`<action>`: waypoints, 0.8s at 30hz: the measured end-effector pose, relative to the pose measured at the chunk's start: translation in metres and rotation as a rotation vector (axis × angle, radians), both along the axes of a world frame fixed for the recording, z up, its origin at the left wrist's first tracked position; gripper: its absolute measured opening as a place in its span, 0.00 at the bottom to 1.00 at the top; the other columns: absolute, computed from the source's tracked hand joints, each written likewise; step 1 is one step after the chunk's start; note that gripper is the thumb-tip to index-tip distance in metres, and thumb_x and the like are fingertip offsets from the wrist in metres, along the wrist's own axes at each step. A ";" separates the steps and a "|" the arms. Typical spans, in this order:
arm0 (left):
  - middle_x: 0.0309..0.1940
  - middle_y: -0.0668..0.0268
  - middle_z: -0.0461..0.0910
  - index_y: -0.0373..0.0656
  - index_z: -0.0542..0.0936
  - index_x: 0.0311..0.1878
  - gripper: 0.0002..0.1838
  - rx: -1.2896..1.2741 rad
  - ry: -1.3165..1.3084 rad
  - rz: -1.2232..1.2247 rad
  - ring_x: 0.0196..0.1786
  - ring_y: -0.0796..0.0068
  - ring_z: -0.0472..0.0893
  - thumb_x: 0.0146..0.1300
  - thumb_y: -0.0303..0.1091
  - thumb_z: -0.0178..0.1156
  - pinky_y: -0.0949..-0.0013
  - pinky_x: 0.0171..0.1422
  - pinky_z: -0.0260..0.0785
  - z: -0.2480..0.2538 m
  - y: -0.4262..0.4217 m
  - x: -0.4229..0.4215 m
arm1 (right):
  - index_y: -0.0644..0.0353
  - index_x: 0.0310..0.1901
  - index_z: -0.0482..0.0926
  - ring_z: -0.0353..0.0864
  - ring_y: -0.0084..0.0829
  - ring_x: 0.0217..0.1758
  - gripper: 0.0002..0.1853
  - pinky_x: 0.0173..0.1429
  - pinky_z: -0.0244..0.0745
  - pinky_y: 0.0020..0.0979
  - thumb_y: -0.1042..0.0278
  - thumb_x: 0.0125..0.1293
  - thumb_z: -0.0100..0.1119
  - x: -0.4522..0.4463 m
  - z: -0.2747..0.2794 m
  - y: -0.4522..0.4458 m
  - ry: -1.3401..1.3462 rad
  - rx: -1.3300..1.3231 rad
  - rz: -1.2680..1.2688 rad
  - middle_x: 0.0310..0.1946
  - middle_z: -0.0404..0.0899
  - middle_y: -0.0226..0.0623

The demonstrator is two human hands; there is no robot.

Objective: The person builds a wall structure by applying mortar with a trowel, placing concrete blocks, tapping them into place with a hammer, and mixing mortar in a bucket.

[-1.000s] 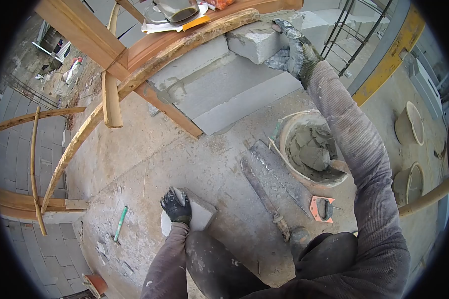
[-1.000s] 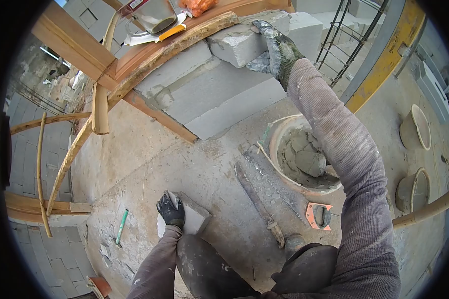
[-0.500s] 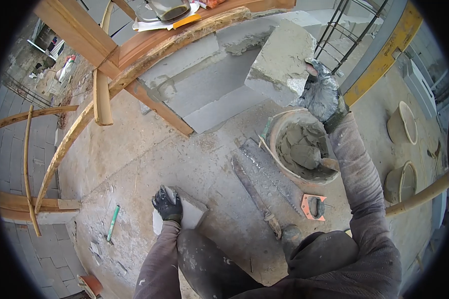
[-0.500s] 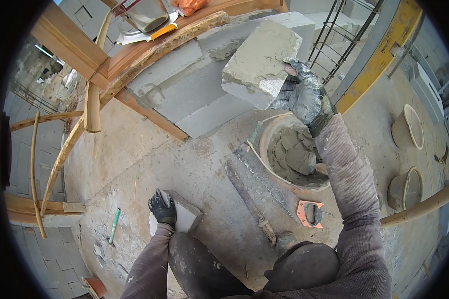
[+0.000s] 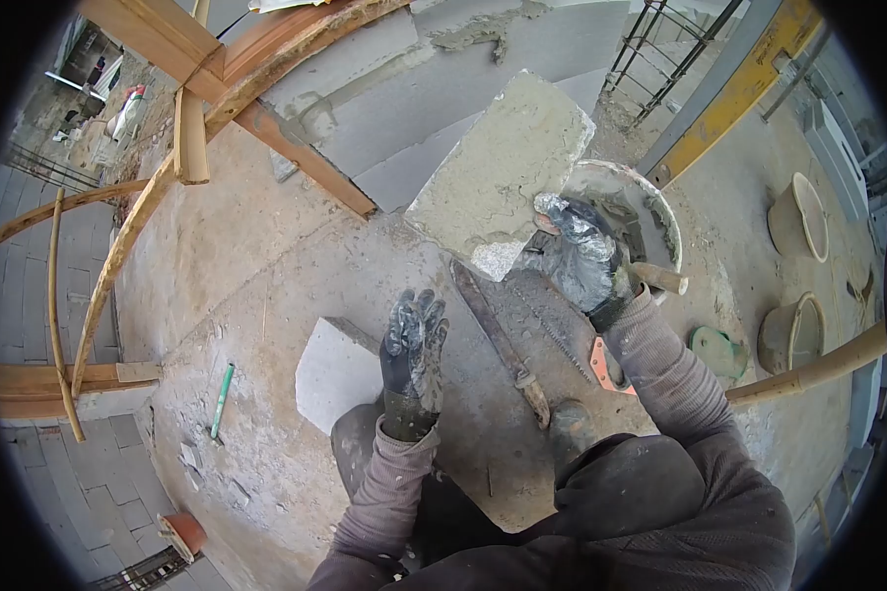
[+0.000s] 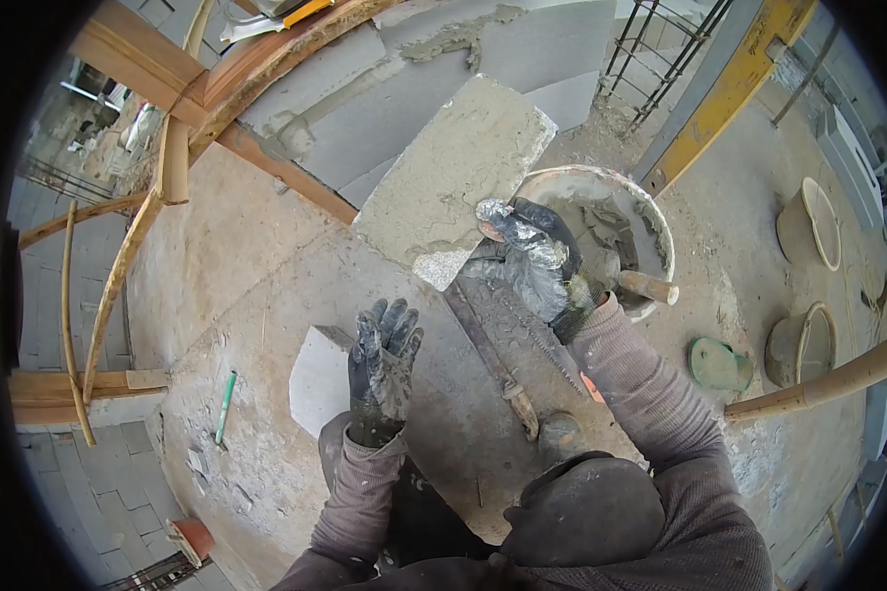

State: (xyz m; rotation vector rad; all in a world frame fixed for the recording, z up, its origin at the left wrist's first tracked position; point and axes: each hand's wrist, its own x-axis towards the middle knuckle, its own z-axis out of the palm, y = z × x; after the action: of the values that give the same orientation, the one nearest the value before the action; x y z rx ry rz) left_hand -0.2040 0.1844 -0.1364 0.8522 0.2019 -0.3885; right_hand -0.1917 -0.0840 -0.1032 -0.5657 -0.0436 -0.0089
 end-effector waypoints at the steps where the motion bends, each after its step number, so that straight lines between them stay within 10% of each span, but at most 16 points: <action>1: 0.70 0.58 0.66 0.41 0.67 0.69 0.27 -0.129 -0.003 -0.010 0.70 0.60 0.67 0.74 0.48 0.48 0.53 0.74 0.55 0.000 -0.011 0.001 | 0.61 0.55 0.77 0.80 0.31 0.56 0.15 0.58 0.81 0.39 0.65 0.71 0.57 0.000 -0.005 0.010 -0.005 0.007 0.003 0.51 0.81 0.35; 5: 0.69 0.57 0.67 0.42 0.67 0.69 0.26 -0.229 -0.143 0.005 0.70 0.60 0.67 0.75 0.46 0.48 0.52 0.76 0.53 0.003 -0.040 0.002 | 0.65 0.59 0.71 0.80 0.31 0.55 0.18 0.56 0.82 0.32 0.65 0.73 0.53 -0.002 -0.008 0.039 0.111 -0.290 -0.147 0.54 0.77 0.38; 7: 0.58 0.56 0.75 0.35 0.67 0.67 0.22 -0.431 -0.219 0.051 0.57 0.62 0.78 0.75 0.37 0.46 0.60 0.60 0.74 0.014 -0.050 0.000 | 0.66 0.59 0.71 0.80 0.31 0.54 0.17 0.54 0.82 0.27 0.66 0.74 0.51 -0.003 -0.019 0.043 0.060 -0.246 -0.086 0.53 0.78 0.39; 9: 0.56 0.56 0.76 0.35 0.69 0.64 0.20 -0.341 -0.133 0.077 0.55 0.62 0.79 0.75 0.36 0.47 0.61 0.59 0.75 0.034 -0.055 0.002 | 0.67 0.58 0.71 0.81 0.29 0.52 0.17 0.52 0.81 0.25 0.66 0.73 0.54 -0.008 0.003 0.056 0.134 -0.066 -0.076 0.50 0.79 0.39; 14: 0.57 0.53 0.75 0.33 0.70 0.62 0.19 -0.004 -0.061 0.132 0.59 0.58 0.78 0.73 0.33 0.52 0.58 0.63 0.75 0.050 -0.058 0.000 | 0.66 0.60 0.72 0.79 0.25 0.54 0.19 0.56 0.77 0.23 0.67 0.72 0.56 -0.010 0.015 0.050 0.257 -0.781 0.086 0.55 0.77 0.39; 15: 0.57 0.53 0.75 0.33 0.70 0.62 0.19 -0.009 -0.051 0.121 0.59 0.58 0.78 0.73 0.33 0.52 0.58 0.63 0.75 0.049 -0.051 0.000 | 0.63 0.62 0.70 0.79 0.27 0.55 0.21 0.58 0.76 0.26 0.68 0.70 0.57 -0.020 -0.039 0.047 0.185 0.101 0.149 0.58 0.76 0.38; 17: 0.61 0.49 0.71 0.34 0.66 0.65 0.24 0.121 -0.056 0.255 0.61 0.54 0.75 0.72 0.36 0.55 0.51 0.67 0.72 0.044 -0.033 0.005 | 0.62 0.59 0.74 0.82 0.32 0.52 0.20 0.58 0.77 0.31 0.64 0.68 0.60 -0.026 -0.017 0.002 -0.235 -1.570 0.035 0.53 0.80 0.38; 18: 0.61 0.49 0.71 0.34 0.66 0.65 0.24 0.117 -0.046 0.252 0.61 0.54 0.75 0.72 0.36 0.55 0.51 0.67 0.72 0.036 -0.017 0.005 | 0.62 0.53 0.79 0.82 0.42 0.52 0.27 0.57 0.76 0.37 0.44 0.65 0.59 -0.020 0.042 -0.020 -0.022 -1.632 0.352 0.48 0.82 0.47; 19: 0.61 0.48 0.70 0.35 0.66 0.65 0.24 0.138 -0.116 0.261 0.61 0.53 0.75 0.72 0.37 0.55 0.49 0.66 0.73 0.023 0.003 0.002 | 0.62 0.46 0.82 0.84 0.43 0.44 0.23 0.53 0.77 0.38 0.47 0.64 0.60 -0.038 0.029 -0.044 -0.156 -1.999 -0.238 0.42 0.84 0.45; 20: 0.62 0.48 0.69 0.35 0.66 0.66 0.24 0.162 -0.185 0.270 0.61 0.52 0.74 0.73 0.37 0.54 0.48 0.66 0.73 0.011 0.018 0.000 | 0.62 0.41 0.83 0.85 0.44 0.39 0.21 0.51 0.79 0.39 0.49 0.63 0.61 -0.039 0.041 -0.074 0.014 -2.098 -0.234 0.35 0.84 0.45; 24: 0.64 0.52 0.68 0.40 0.66 0.67 0.24 -0.030 0.116 0.297 0.65 0.53 0.70 0.72 0.38 0.55 0.47 0.66 0.73 -0.024 0.049 -0.002 | 0.60 0.43 0.85 0.86 0.44 0.42 0.18 0.49 0.82 0.39 0.57 0.55 0.68 -0.046 0.013 -0.143 0.422 -2.588 0.450 0.37 0.85 0.46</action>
State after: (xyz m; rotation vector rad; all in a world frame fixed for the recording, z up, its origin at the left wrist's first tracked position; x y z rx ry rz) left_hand -0.2061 0.2335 -0.1605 0.7569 0.4233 -0.1619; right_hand -0.2380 -0.2269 -0.0905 -3.1103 0.2970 0.7054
